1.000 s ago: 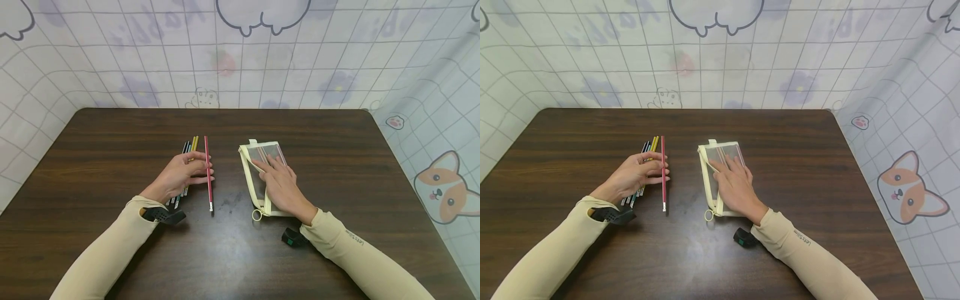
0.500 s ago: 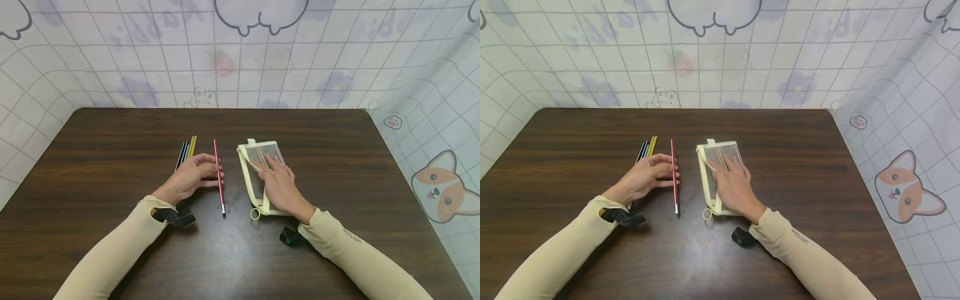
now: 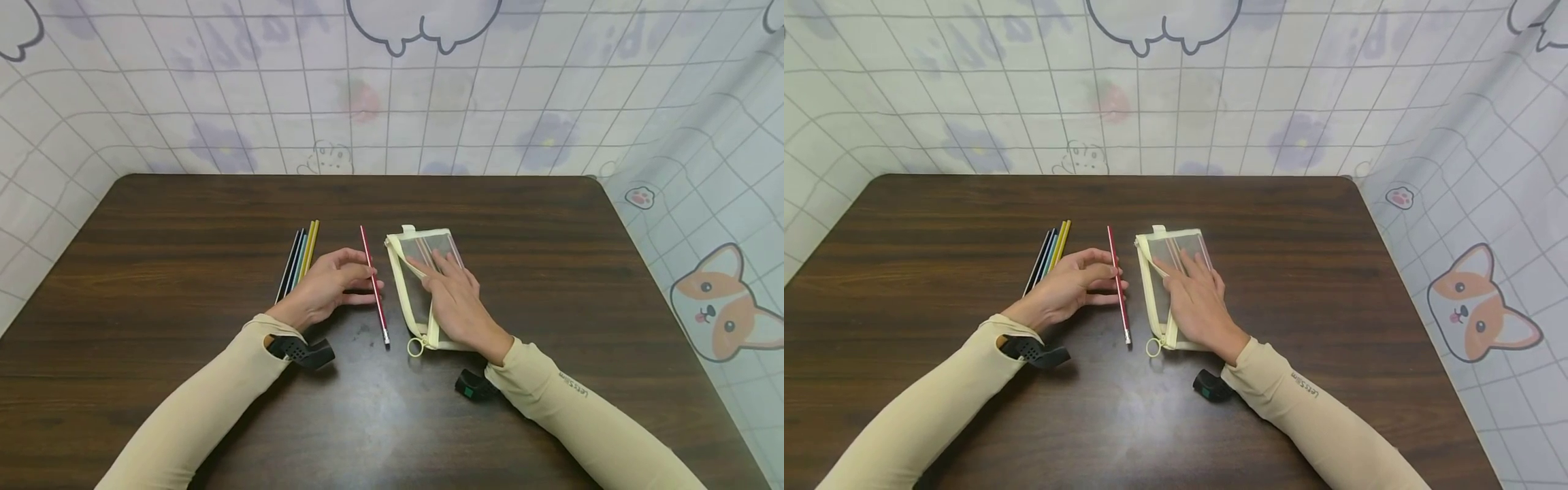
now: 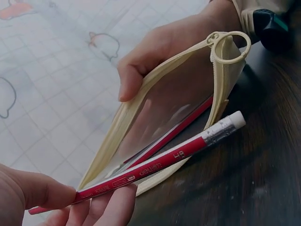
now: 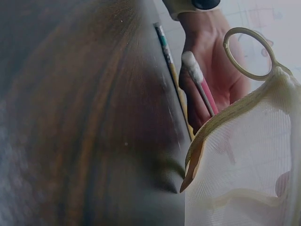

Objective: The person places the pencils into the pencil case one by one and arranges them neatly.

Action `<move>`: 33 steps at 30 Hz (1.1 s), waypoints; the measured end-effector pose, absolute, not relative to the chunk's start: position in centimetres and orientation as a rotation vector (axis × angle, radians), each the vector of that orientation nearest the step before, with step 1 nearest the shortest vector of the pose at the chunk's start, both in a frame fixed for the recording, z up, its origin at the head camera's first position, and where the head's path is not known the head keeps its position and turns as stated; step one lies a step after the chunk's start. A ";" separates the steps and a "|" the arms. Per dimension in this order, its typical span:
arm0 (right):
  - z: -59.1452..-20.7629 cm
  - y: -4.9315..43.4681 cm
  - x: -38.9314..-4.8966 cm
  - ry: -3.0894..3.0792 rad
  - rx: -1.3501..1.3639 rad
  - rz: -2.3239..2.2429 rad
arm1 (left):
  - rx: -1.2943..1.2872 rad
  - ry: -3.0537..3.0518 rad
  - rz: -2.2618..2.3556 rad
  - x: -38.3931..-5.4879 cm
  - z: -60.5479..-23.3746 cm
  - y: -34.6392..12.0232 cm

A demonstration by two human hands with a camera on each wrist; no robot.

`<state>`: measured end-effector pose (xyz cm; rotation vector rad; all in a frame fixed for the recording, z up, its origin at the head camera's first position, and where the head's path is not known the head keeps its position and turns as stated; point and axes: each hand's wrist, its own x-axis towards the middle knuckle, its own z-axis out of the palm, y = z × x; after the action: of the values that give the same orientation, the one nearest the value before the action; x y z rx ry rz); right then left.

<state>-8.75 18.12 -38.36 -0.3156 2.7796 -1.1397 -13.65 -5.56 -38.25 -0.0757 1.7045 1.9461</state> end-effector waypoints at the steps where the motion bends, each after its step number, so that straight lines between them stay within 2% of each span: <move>1: -38.4 18.1 -8.8 2.779 -0.317 -1.141 | -0.077 1.696 1.952 -13.7 -38.3 -5.4; 24: -38.3 18.1 -8.8 2.768 -0.318 -1.137 | -0.163 1.748 2.033 -14.6 -38.4 -2.8; 33: -38.2 18.1 -8.8 2.771 -0.304 -1.121 | -0.170 1.685 2.010 -13.7 -38.5 -1.6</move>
<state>-8.79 18.11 -38.25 -0.3039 2.7705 -1.1214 -13.65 -1.58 -38.51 -0.1698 1.6853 2.0098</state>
